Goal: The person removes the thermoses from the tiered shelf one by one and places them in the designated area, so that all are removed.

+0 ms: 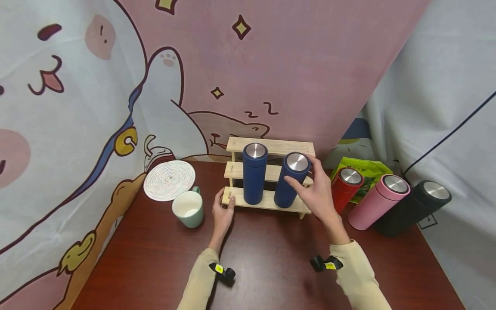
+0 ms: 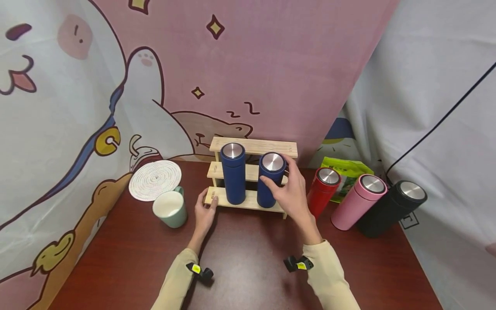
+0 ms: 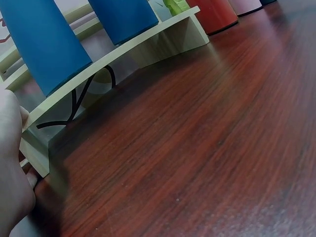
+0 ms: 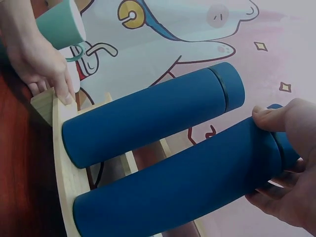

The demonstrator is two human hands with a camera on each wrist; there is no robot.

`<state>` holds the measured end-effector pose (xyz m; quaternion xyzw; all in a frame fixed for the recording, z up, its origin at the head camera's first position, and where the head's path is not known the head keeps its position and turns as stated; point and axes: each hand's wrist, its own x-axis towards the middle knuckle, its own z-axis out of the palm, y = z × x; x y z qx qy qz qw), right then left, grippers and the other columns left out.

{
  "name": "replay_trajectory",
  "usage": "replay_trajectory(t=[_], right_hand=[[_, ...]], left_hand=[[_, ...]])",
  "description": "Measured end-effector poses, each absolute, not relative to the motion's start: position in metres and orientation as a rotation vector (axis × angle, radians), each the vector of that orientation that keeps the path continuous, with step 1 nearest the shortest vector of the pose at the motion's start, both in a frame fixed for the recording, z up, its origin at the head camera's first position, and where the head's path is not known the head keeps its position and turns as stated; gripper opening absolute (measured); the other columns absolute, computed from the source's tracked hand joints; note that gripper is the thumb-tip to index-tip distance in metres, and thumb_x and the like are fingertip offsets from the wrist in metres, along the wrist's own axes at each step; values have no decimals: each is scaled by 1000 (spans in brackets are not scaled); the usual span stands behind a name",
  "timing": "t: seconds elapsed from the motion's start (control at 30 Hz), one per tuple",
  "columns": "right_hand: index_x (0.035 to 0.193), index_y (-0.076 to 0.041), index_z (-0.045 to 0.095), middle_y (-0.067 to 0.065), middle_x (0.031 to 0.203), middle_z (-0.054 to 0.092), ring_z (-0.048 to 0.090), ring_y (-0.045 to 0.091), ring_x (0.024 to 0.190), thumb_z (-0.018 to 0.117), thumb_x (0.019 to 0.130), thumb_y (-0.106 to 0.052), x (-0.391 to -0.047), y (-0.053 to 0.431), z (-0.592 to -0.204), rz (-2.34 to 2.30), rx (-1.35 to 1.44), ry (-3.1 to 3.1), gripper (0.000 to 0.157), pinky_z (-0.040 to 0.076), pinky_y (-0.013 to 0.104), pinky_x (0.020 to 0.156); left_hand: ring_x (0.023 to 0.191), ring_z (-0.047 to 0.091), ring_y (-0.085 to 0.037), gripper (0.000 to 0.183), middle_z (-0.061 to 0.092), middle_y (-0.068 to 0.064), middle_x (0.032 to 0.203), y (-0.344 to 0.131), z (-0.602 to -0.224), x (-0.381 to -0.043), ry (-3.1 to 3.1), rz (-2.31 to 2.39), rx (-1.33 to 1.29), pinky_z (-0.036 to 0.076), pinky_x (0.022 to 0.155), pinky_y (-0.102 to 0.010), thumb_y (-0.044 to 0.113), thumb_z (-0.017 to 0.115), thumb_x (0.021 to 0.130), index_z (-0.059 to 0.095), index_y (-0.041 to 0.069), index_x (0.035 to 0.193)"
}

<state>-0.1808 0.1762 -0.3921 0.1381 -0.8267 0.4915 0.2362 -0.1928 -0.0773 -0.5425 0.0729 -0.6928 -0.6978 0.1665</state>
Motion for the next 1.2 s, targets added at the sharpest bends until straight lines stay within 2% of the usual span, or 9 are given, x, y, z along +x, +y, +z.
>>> replay_trajectory(t=[0.1, 0.2, 0.27, 0.5, 0.67, 0.77, 0.87, 1.0, 1.2], right_hand=[[146, -6, 47, 14, 130, 65, 64, 19, 109, 85, 82, -10, -175, 178, -393, 1344, 372, -2242, 75, 55, 20, 88], [146, -6, 48, 14, 127, 66, 60, 8, 98, 85, 81, -6, -170, 179, -392, 1363, 358, -2203, 75, 50, 8, 74], [146, -7, 49, 14, 124, 66, 57, 6, 93, 86, 80, -6, -167, 182, -392, 1356, 346, -2183, 76, 48, 8, 70], [144, -8, 51, 12, 125, 67, 57, -4, 103, 87, 77, -2, -156, 187, -392, 1306, 285, -2125, 76, 47, 10, 86], [141, 3, 50, 20, 121, 67, 56, 2, 89, 83, 77, 8, -142, 185, -384, 1311, 284, -2067, 73, 45, 10, 67], [142, 2, 50, 19, 118, 68, 54, 7, 82, 82, 75, 10, -139, 190, -386, 1306, 282, -2048, 74, 42, 13, 62], [144, -5, 51, 14, 121, 68, 59, 4, 88, 84, 75, 8, -137, 199, -395, 1317, 257, -2056, 78, 47, 10, 69], [147, -11, 49, 14, 129, 66, 62, -3, 108, 83, 77, 6, -132, 208, -402, 1348, 224, -2065, 80, 49, 8, 90], [147, -11, 50, 13, 130, 65, 62, 0, 111, 83, 77, 7, -124, 217, -402, 1324, 204, -2052, 79, 48, 10, 93]], left_hand=[[117, 62, -39, 53, 61, -31, 134, -78, -542, -193, -1971, -1986, 206, 50, 98, -50, -2, 66, 94, 47, -11, 143], [117, 62, -39, 53, 61, -31, 134, -78, -543, -193, -1968, -1989, 203, 50, 98, -49, -2, 66, 94, 47, -11, 143], [117, 62, -39, 53, 61, -31, 134, -77, -543, -193, -1964, -1993, 202, 50, 98, -50, -2, 66, 94, 47, -11, 143], [118, 62, -39, 53, 61, -31, 134, -77, -543, -193, -1954, -1999, 202, 50, 98, -48, -2, 65, 94, 47, -11, 143], [116, 62, -38, 53, 61, -31, 133, -77, -542, -193, -1979, -1981, 210, 50, 96, -49, -2, 66, 94, 47, -11, 143], [114, 63, -37, 53, 61, -30, 133, -77, -542, -193, -1989, -1973, 215, 51, 94, -47, -1, 66, 94, 47, -10, 143], [112, 63, -36, 53, 62, -30, 133, -77, -542, -192, -1991, -1970, 217, 52, 92, -44, -1, 66, 94, 48, -10, 143], [114, 63, -36, 52, 62, -30, 133, -77, -541, -192, -1993, -1966, 219, 52, 93, -44, -1, 66, 94, 48, -9, 143], [114, 63, -37, 51, 62, -31, 132, -76, -541, -192, -1997, -1941, 220, 52, 93, -45, -2, 66, 94, 49, -10, 142]])
